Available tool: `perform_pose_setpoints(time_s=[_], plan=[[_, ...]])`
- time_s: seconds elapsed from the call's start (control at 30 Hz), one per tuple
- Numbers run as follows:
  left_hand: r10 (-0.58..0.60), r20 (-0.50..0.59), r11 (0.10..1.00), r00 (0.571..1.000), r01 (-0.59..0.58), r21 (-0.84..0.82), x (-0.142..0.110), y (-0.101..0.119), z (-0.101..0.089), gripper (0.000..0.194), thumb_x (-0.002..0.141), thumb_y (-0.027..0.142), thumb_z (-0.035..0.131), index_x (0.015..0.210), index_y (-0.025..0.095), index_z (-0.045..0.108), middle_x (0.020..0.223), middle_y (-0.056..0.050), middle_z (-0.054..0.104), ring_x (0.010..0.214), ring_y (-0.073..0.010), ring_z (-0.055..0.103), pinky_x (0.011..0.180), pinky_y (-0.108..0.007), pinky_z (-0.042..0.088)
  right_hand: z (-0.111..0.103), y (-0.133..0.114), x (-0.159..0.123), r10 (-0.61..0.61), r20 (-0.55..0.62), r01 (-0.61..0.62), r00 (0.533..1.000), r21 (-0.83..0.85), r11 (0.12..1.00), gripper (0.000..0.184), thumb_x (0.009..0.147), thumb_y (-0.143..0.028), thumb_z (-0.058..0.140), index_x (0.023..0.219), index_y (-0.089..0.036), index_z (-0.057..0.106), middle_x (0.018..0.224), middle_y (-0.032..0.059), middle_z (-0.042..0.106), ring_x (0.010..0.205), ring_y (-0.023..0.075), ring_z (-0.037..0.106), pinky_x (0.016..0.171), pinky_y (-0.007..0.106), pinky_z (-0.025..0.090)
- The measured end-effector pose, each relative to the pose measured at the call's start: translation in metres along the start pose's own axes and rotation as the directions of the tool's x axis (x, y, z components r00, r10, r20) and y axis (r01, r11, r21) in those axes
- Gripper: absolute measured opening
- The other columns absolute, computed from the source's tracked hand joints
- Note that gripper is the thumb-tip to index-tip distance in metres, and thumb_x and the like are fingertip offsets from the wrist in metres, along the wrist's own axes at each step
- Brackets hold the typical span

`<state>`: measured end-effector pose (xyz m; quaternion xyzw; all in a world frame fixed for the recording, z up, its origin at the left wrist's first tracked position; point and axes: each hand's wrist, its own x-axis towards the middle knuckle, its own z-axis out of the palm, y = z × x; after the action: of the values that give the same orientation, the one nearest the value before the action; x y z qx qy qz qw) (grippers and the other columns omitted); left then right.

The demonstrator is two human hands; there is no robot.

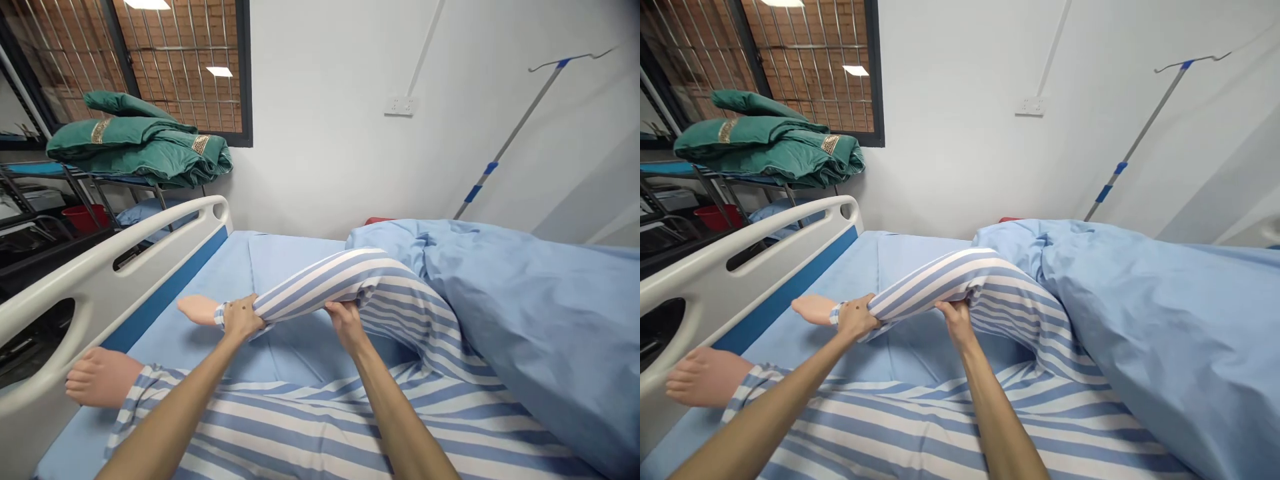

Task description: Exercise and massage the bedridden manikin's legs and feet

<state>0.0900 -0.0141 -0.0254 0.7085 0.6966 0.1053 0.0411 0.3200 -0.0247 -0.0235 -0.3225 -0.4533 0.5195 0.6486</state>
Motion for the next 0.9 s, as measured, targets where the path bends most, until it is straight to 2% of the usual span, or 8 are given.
perform_pose_setpoints(time_s=[0.1,0.2,0.3,0.43,0.53,0.67,0.77,0.9], plan=[[-0.055,-0.015,0.989,0.998,0.053,-0.139,-0.004,0.029,0.029,0.033,0.058,0.038,0.062,0.089,0.028,0.055,0.087,0.001,0.066,0.087,-0.0218,0.057,0.074,-0.030,0.033,-0.013,-0.010,0.004,-0.070,-0.082,0.069,0.994,-0.010,0.998,0.029,0.061,-0.021,0.063,0.089,-0.023,0.062,0.080,-0.0003,0.062,0.085,0.0207,0.053,0.082,0.037,0.041],[-0.115,-0.063,0.964,0.991,0.096,-0.247,-0.009,0.047,0.050,0.035,0.060,0.038,0.062,0.093,0.029,0.055,0.092,0.001,0.065,0.090,-0.0211,0.055,0.076,-0.030,0.032,-0.023,-0.012,0.004,-0.097,-0.145,0.093,0.985,-0.033,0.995,0.033,0.057,-0.017,0.061,0.089,-0.025,0.061,0.076,-0.0027,0.060,0.077,0.0172,0.051,0.076,0.033,0.042],[-0.131,-0.068,0.952,0.989,0.106,-0.288,-0.012,0.053,0.056,0.034,0.062,0.036,0.062,0.094,0.028,0.054,0.094,0.001,0.065,0.093,-0.0210,0.054,0.078,-0.030,0.032,-0.026,-0.013,0.004,-0.081,-0.152,0.074,0.985,-0.054,0.996,0.034,0.056,-0.016,0.060,0.089,-0.025,0.061,0.077,-0.0029,0.060,0.077,0.0169,0.051,0.075,0.032,0.042],[-0.101,-0.018,0.958,0.995,0.092,-0.270,-0.012,0.049,0.051,0.031,0.063,0.034,0.060,0.093,0.027,0.055,0.093,-0.001,0.065,0.094,-0.0216,0.054,0.079,-0.031,0.031,-0.025,-0.014,0.003,-0.068,-0.141,0.060,0.988,-0.062,0.996,0.035,0.057,-0.018,0.061,0.091,-0.025,0.061,0.084,-0.0016,0.062,0.084,0.0190,0.052,0.080,0.035,0.041],[-0.068,-0.010,0.971,0.998,0.064,-0.229,-0.012,0.036,0.045,0.030,0.062,0.033,0.060,0.091,0.026,0.054,0.091,-0.001,0.065,0.093,-0.0224,0.054,0.078,-0.032,0.031,-0.023,-0.009,0.001,-0.049,-0.124,0.043,0.991,-0.052,0.998,0.033,0.058,-0.019,0.063,0.091,-0.025,0.062,0.083,-0.0015,0.063,0.088,0.0199,0.052,0.084,0.036,0.041],[-0.032,-0.028,0.992,0.999,0.028,-0.127,-0.011,0.001,0.031,0.028,0.062,0.029,0.057,0.089,0.026,0.053,0.089,-0.001,0.065,0.090,-0.0237,0.055,0.076,-0.033,0.031,-0.015,0.006,-0.003,0.020,-0.032,-0.022,0.999,-0.088,0.996,0.023,0.063,-0.024,0.065,0.086,-0.023,0.064,0.084,0.0013,0.063,0.091,0.0219,0.053,0.087,0.037,0.040],[0.003,-0.030,1.000,1.000,-0.003,-0.017,-0.009,-0.029,0.010,0.028,0.062,0.026,0.054,0.090,0.026,0.054,0.092,-0.002,0.066,0.090,-0.0244,0.055,0.076,-0.034,0.032,-0.005,0.018,-0.008,0.095,0.041,-0.090,0.995,-0.113,0.990,0.018,0.065,-0.026,0.065,0.083,-0.022,0.064,0.086,0.0026,0.063,0.093,0.0234,0.053,0.088,0.039,0.041],[0.026,-0.007,0.989,1.000,-0.025,0.143,-0.008,-0.060,-0.026,0.035,0.061,0.022,0.052,0.096,0.026,0.054,0.094,-0.004,0.066,0.092,-0.0251,0.055,0.078,-0.036,0.031,0.013,0.032,-0.017,0.224,0.050,-0.222,0.973,-0.044,0.974,0.025,0.061,-0.027,0.068,0.086,-0.023,0.063,0.091,0.0024,0.062,0.096,0.0249,0.053,0.084,0.040,0.045]])
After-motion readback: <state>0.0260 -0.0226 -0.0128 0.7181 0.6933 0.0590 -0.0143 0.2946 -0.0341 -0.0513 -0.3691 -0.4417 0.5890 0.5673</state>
